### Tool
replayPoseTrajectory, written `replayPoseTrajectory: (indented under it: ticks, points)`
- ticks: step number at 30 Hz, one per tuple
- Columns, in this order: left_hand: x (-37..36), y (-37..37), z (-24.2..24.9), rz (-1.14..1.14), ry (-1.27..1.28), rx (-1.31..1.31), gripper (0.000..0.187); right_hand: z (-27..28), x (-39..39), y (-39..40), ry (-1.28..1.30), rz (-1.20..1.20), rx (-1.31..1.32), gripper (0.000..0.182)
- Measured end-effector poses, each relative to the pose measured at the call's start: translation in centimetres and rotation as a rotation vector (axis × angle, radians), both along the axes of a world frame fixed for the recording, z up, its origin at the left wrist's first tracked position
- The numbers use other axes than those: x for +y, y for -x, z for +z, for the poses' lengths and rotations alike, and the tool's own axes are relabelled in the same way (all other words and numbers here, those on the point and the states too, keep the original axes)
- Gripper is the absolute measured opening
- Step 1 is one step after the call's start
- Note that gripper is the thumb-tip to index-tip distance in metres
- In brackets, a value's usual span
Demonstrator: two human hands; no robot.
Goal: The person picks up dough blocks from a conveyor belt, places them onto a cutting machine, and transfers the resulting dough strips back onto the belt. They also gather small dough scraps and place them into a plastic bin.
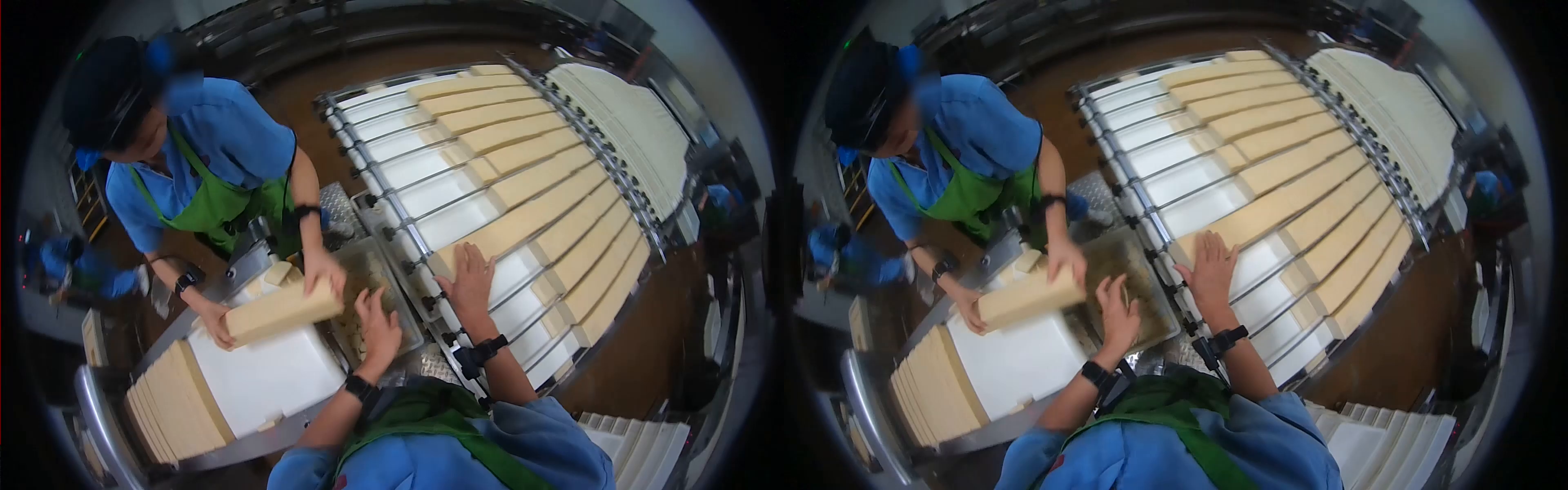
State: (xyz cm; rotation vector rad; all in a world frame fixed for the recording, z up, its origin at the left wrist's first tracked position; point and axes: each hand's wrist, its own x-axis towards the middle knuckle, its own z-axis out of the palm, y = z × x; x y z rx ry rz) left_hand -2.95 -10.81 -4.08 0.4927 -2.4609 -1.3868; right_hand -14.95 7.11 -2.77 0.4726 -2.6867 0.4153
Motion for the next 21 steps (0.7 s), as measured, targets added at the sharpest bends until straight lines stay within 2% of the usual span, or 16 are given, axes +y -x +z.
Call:
replayPoseTrajectory:
  ticks: [2, 4, 7, 8, 11, 12, 14, 21]
  points:
    - [-0.8, -1.9, -0.8, -0.08, 0.04, -0.015, 0.06, 0.3, -0.3, -0.2, -0.047, -0.053, -0.021, 0.08]
    - [-1.8, -3.5, -0.9, -0.107, -0.058, -0.135, 0.06, 1.1, -1.4, -0.5, -0.112, -0.106, -0.058, 0.077]
    - [-3.1, -5.3, -0.5, -0.112, -0.172, -0.184, 0.061, 2.6, -3.2, -0.7, -0.09, -0.21, -0.133, 0.076]
    - [-3.6, -5.8, -0.8, -0.118, -0.091, -0.182, 0.061, 2.3, -3.6, -0.5, -0.045, -0.231, -0.117, 0.068]
    - [-5.0, -6.7, -1.1, -0.111, -0.134, -0.19, 0.06, 2.3, -4.1, -0.4, 0.045, -0.263, -0.154, 0.065]
    - [-5.4, -7.0, -1.2, -0.123, -0.13, -0.192, 0.06, 2.4, -4.1, -0.4, 0.049, -0.276, -0.155, 0.065]
    - [-5.9, -7.3, -1.3, -0.096, -0.117, -0.204, 0.06, 2.6, -3.7, -0.4, 0.212, -0.22, -0.139, 0.063]
    - [-6.2, -8.1, -1.9, -0.109, -0.092, -0.25, 0.061, 2.3, -3.6, -0.6, 0.317, -0.185, -0.09, 0.064]
